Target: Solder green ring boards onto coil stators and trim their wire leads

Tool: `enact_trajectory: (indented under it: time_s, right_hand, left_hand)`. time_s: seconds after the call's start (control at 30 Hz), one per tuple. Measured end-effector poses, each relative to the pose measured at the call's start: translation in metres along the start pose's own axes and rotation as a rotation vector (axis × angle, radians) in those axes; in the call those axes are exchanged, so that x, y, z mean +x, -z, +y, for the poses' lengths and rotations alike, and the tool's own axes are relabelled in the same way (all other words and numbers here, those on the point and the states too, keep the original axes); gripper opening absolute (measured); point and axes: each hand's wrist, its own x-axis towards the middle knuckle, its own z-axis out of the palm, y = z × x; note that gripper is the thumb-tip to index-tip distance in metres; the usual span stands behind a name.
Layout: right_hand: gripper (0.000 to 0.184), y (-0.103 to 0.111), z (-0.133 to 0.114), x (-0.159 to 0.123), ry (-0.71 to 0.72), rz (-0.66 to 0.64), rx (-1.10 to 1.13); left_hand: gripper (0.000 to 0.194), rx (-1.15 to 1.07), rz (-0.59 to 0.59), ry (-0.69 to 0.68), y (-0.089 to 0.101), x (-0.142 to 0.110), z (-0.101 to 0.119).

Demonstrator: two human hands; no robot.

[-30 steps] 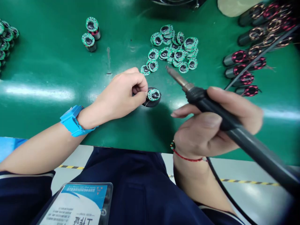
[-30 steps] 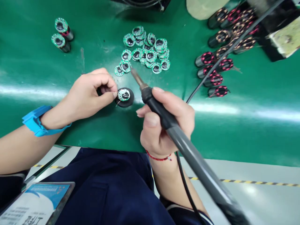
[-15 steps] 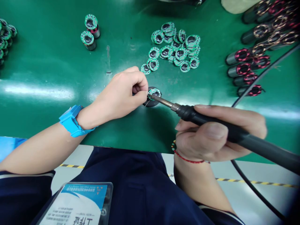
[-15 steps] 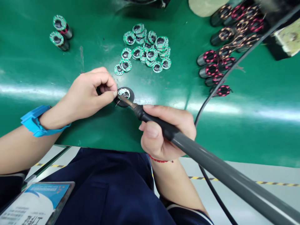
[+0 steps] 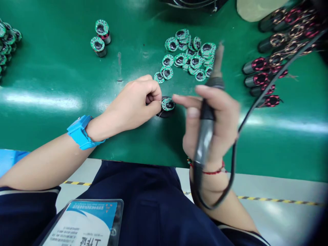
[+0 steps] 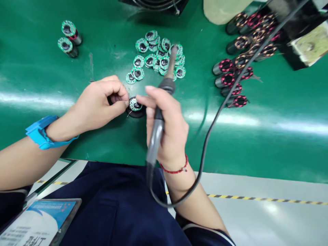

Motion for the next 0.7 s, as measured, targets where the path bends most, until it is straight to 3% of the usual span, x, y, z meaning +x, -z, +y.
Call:
enact_trajectory:
  time_s: [0.27,0.4,0.57,0.7]
  right_hand:
    - [0.046,-0.009,-0.004,0.016,0.058,-0.117,-0.075]
    - [0.052,-0.010,-0.001,0.017,0.080,-0.076,-0.112]
    - [0.052,-0.014,0.005,0.015,0.113,-0.034,-0.135]
    - [0.055,-0.016,0.008,0.012,0.128,-0.023,-0.089]
  left_hand:
    - [0.015,0.026,-0.017,-0.048,0.001,0.000,-0.003]
    - [0.014,0.052,-0.029,-0.077,0.007,-0.004,-0.007]
    - [0.008,0.117,-0.160,-0.214,0.010,-0.007,-0.012]
    - [0.008,0.108,-0.116,-0.229,0.005,-0.007,-0.013]
